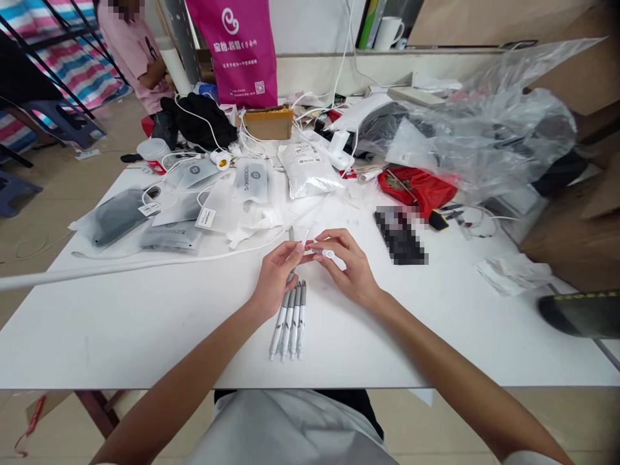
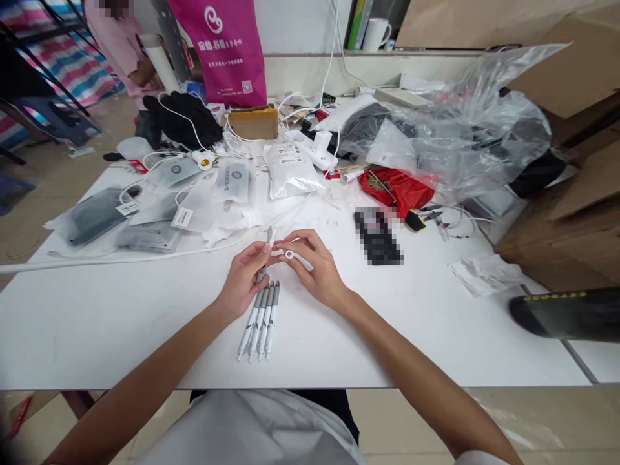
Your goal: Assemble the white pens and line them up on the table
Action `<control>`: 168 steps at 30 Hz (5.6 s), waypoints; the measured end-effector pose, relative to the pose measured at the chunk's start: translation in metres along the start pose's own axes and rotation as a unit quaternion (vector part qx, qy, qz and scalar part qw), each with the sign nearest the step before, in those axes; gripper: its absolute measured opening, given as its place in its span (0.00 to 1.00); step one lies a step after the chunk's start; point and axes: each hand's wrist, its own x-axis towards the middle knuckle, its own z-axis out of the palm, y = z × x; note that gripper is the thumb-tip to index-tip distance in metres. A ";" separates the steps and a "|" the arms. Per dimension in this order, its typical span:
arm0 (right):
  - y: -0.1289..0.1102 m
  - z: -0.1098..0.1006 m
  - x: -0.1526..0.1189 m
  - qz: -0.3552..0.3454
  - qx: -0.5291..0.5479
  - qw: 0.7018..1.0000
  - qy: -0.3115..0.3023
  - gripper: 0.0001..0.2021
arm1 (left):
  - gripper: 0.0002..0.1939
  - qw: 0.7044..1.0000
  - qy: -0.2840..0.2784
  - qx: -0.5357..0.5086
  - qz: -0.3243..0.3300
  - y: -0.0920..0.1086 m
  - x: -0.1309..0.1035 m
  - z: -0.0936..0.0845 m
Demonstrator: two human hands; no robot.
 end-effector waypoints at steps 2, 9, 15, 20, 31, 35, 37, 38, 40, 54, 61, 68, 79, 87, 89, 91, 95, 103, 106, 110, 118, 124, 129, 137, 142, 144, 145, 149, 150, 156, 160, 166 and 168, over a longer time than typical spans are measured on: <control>-0.001 0.000 0.001 -0.007 0.000 1.000 0.001 0.16 | 0.20 1.000 -0.003 -0.002 0.001 0.000 0.000 0.000; -0.003 0.000 0.002 -0.007 -0.002 1.000 -0.003 0.16 | 0.20 1.000 -0.002 -0.007 -0.004 0.000 0.000 -0.001; -0.001 0.000 0.000 -0.010 -0.002 1.000 -0.006 0.18 | 0.19 1.000 -0.002 -0.017 -0.006 0.000 0.000 -0.001; -0.001 0.000 -0.001 -0.008 -0.003 1.000 -0.006 0.17 | 0.19 1.000 -0.003 -0.015 -0.007 -0.001 0.000 -0.001; -0.003 0.003 -0.001 -0.025 0.012 1.000 -0.008 0.19 | 0.17 1.000 -0.011 -0.013 -0.011 -0.004 -0.001 -0.002; -0.003 0.002 -0.002 -0.025 0.008 1.000 -0.012 0.19 | 0.18 1.000 -0.012 -0.012 -0.013 -0.003 -0.001 -0.001; -0.003 0.002 -0.001 -0.028 0.005 1.000 -0.011 0.19 | 0.19 1.000 -0.008 -0.012 -0.015 -0.003 -0.001 -0.001; -0.003 0.002 -0.001 -0.031 0.004 0.999 -0.010 0.19 | 0.19 1.000 -0.006 -0.012 -0.016 -0.003 -0.001 -0.001; -0.004 0.002 0.000 -0.036 0.001 0.999 -0.007 0.19 | 0.19 1.000 -0.004 -0.014 -0.017 -0.003 -0.001 -0.001; -0.004 0.001 -0.002 -0.037 0.011 0.999 -0.018 0.17 | 0.19 1.000 0.001 -0.022 -0.007 0.002 0.000 0.000; 0.000 0.001 -0.004 -0.040 0.008 0.999 -0.020 0.19 | 0.19 1.000 0.002 -0.017 -0.004 0.002 0.000 -0.001; -0.006 -0.001 0.001 -0.011 -0.007 1.000 -0.004 0.14 | 0.19 1.000 -0.001 -0.001 -0.002 0.000 -0.001 0.000; 0.007 -0.009 0.005 0.128 0.024 0.990 0.051 0.12 | 0.19 0.999 0.032 0.029 0.034 0.006 0.000 0.000; -0.002 -0.007 0.009 0.019 -0.006 0.999 0.049 0.05 | 0.18 1.000 0.018 0.006 0.023 0.007 -0.001 0.000; -0.003 -0.006 0.007 -0.013 -0.030 0.999 0.019 0.05 | 0.19 1.000 0.012 0.005 0.015 0.005 0.000 -0.001; -0.002 -0.005 0.004 -0.034 -0.036 0.999 -0.013 0.07 | 0.20 1.000 0.012 0.003 0.008 0.002 0.000 -0.001; 0.003 -0.003 -0.002 -0.052 -0.037 0.997 -0.047 0.12 | 0.20 1.000 0.013 -0.004 -0.008 -0.001 0.002 -0.003; 0.006 -0.003 0.000 -0.052 -0.059 0.996 -0.048 0.17 | 0.18 0.999 0.016 -0.018 -0.027 -0.001 0.001 -0.001; 0.005 -0.004 0.000 -0.060 -0.060 0.995 -0.052 0.17 | 0.18 0.999 0.010 -0.019 -0.025 -0.002 0.001 -0.001; 0.006 -0.004 -0.001 -0.065 -0.067 0.995 -0.044 0.17 | 0.19 1.000 0.004 -0.023 -0.021 -0.003 0.001 -0.001; 0.005 -0.004 -0.001 -0.077 -0.057 0.995 -0.031 0.18 | 0.19 1.000 -0.001 -0.020 -0.023 -0.003 0.001 -0.002; 0.002 -0.006 0.000 -0.081 -0.054 0.995 -0.024 0.18 | 0.20 1.000 0.004 -0.011 -0.025 0.000 0.000 0.000; 0.002 -0.006 0.001 -0.087 -0.057 0.994 -0.021 0.19 | 0.18 1.000 -0.001 -0.005 -0.018 0.000 0.000 -0.001; 0.001 -0.004 0.000 -0.097 -0.064 0.993 -0.005 0.20 | 0.18 1.000 -0.007 0.003 -0.020 0.000 -0.002 0.000; 0.001 -0.004 0.000 -0.098 -0.055 0.994 0.004 0.20 | 0.18 1.000 -0.009 0.006 -0.018 -0.001 -0.003 0.000; 0.002 -0.004 0.000 -0.096 -0.053 0.994 0.003 0.21 | 0.18 1.000 -0.013 0.009 -0.016 -0.001 -0.003 0.000; 0.002 -0.004 -0.001 -0.096 -0.054 0.994 0.001 0.21 | 0.18 1.000 -0.013 0.009 -0.017 -0.001 -0.003 0.000; 0.003 -0.004 -0.002 -0.094 -0.056 0.994 -0.004 0.20 | 0.18 1.000 -0.012 0.007 -0.018 -0.002 -0.003 0.000; 0.003 -0.004 -0.002 -0.093 -0.056 0.994 -0.003 0.20 | 0.18 1.000 -0.012 0.006 -0.018 -0.002 -0.002 0.000; 0.000 -0.005 -0.001 -0.097 -0.063 0.993 -0.001 0.19 | 0.19 1.000 -0.007 -0.003 -0.014 0.000 -0.002 0.000; -0.001 -0.005 0.000 -0.110 -0.069 0.992 -0.005 0.18 | 0.19 1.000 -0.009 -0.002 -0.014 0.000 -0.003 0.000; 0.000 -0.004 -0.001 -0.113 -0.072 0.991 -0.005 0.17 | 0.19 1.000 -0.007 -0.002 -0.009 0.001 -0.002 -0.001; 0.000 -0.004 -0.001 -0.112 -0.070 0.991 -0.005 0.17 | 0.19 1.000 -0.009 -0.003 -0.005 0.001 -0.002 -0.001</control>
